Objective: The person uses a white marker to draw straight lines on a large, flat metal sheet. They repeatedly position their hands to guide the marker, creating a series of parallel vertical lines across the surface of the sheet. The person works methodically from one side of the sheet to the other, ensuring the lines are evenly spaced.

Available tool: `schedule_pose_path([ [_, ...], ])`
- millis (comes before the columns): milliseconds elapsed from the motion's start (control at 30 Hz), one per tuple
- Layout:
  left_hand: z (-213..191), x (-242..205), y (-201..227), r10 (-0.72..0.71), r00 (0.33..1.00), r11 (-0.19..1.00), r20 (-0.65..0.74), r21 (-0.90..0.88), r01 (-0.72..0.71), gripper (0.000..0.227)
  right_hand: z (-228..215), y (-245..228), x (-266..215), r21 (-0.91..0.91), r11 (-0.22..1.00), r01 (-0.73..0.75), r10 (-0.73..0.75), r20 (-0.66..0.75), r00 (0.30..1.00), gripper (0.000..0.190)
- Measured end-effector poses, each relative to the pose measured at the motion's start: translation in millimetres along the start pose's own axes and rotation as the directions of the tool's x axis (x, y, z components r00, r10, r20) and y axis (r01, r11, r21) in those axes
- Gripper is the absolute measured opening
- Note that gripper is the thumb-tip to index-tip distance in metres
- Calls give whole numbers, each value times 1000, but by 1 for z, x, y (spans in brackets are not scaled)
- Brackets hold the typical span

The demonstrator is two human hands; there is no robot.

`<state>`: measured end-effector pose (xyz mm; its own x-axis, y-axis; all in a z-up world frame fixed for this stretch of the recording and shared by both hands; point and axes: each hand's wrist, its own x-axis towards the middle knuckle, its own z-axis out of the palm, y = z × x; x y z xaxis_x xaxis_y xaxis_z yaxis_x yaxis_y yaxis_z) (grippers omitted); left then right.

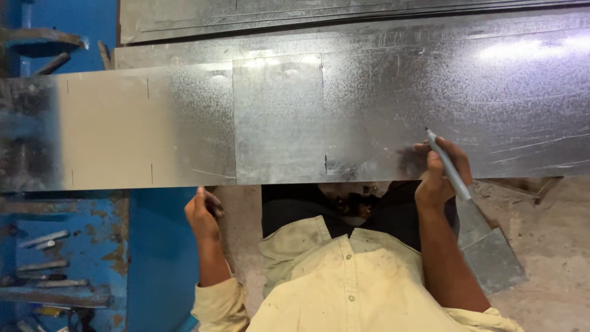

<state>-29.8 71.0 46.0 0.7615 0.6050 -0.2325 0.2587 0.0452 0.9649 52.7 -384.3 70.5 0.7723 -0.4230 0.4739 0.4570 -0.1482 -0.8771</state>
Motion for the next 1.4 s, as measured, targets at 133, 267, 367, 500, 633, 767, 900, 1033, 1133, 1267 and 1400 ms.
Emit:
schedule_pose_path([
  [133,42,-19,46,409,912,809,-6,465,-360,37,4,-7,5,103,985,-135,136,-4,991,26],
  [267,123,7,73,620,757,211,209,884,-417,68,22,-15,1,-91,994,-67,81,154,985,20],
  [367,174,22,79,361,906,256,220,911,-323,80,29,-32,-1,-289,957,-9,102,308,946,21],
  [500,197,8,73,421,891,272,167,914,-300,77,23,-49,7,-403,902,156,24,407,913,29],
  [633,194,0,65,393,888,326,239,867,-377,76,8,-48,4,-542,821,177,89,428,899,32],
  [767,209,-31,60,404,792,379,458,704,-601,78,-14,-48,6,-613,716,333,95,558,825,47],
  [900,199,-61,57,481,643,574,596,340,-745,84,-38,-47,-1,-641,644,418,97,610,786,58],
  [1033,176,-54,62,538,512,537,670,196,-820,98,-57,-38,-2,-703,565,432,138,597,790,52],
  [1133,165,-50,66,529,428,454,733,181,-872,103,-56,-36,-1,-697,560,448,144,615,775,50],
  [1267,163,-46,67,527,341,376,778,147,-915,110,-48,-46,3,-669,625,403,179,625,760,55],
  [1400,162,-45,69,488,360,373,795,183,-910,109,-41,-47,2,-654,614,441,101,619,779,51],
])
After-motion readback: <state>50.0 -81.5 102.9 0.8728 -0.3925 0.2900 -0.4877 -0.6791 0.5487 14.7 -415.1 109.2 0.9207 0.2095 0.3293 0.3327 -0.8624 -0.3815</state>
